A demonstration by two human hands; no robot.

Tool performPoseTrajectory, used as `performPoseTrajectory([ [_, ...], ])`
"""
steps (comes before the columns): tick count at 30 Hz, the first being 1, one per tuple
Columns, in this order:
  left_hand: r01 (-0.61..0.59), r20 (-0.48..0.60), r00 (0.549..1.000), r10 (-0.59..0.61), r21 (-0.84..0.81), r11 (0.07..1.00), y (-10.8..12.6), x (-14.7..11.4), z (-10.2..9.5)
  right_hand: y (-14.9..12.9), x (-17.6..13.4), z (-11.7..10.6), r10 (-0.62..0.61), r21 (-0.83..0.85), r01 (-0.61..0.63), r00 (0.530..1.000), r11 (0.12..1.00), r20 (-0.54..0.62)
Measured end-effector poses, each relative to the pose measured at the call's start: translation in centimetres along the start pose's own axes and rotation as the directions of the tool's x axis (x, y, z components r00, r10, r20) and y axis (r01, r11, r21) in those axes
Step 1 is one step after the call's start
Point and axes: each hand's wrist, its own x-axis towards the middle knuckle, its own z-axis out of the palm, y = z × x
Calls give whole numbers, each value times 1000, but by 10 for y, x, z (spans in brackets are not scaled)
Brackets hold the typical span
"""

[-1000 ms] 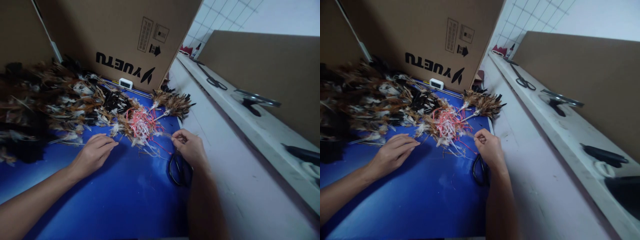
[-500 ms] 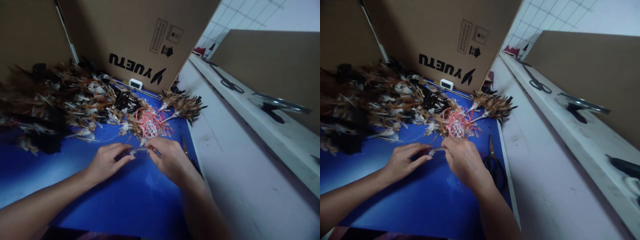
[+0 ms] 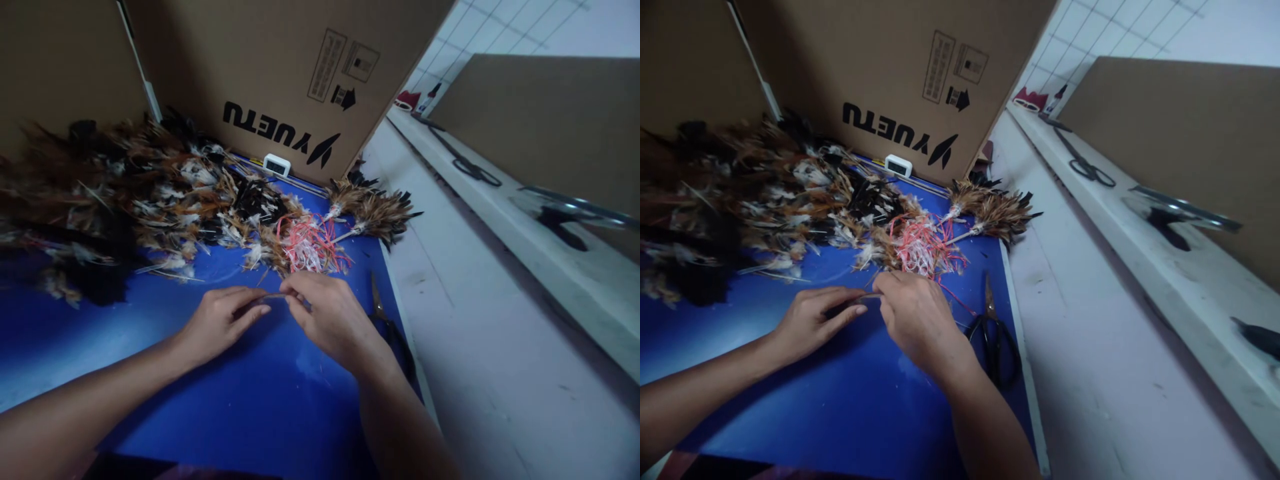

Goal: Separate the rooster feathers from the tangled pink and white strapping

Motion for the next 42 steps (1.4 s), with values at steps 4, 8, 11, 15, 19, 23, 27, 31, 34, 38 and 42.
performPoseTrajectory([
  [4,153,56,988,-145,-160,975,-3,2,0,6,-1,-3,-21,12,22,999,1000,-49],
  [8,446,235,895,-379,-485,752,-3,6,3,15,-4,-10,-34,-14,32,990,999,-136],
  [11,578,399,809,-432,-673,461,-1,8,4,20,-6,-18,-36,-48,28,982,998,-185],
  [15,649,514,746,-422,-704,290,1,7,4,23,-8,-27,-29,-87,9,974,996,-224],
  [19,578,499,809,-310,-584,570,-1,4,1,23,-9,-30,-23,-97,2,976,995,-214],
  [23,236,296,943,-150,-280,931,-5,5,-6,24,-10,-28,-13,-63,2,985,998,-175],
  [27,188,26,982,-186,-85,979,-6,5,-11,23,-9,-24,0,-42,-4,994,999,-113],
  [31,104,-33,994,-103,14,995,-3,2,-9,18,-7,-18,7,-19,-8,999,1000,-53],
  [34,-38,-13,999,39,72,997,-3,-1,-5,12,-4,-12,6,-8,-6,1000,1000,6],
  [38,-156,-38,986,163,136,978,-7,-2,-1,7,-2,-5,4,-7,-4,999,1000,52],
  [42,-217,-56,971,231,193,957,-10,-3,0,4,-1,-4,9,-12,-8,996,1000,88],
])
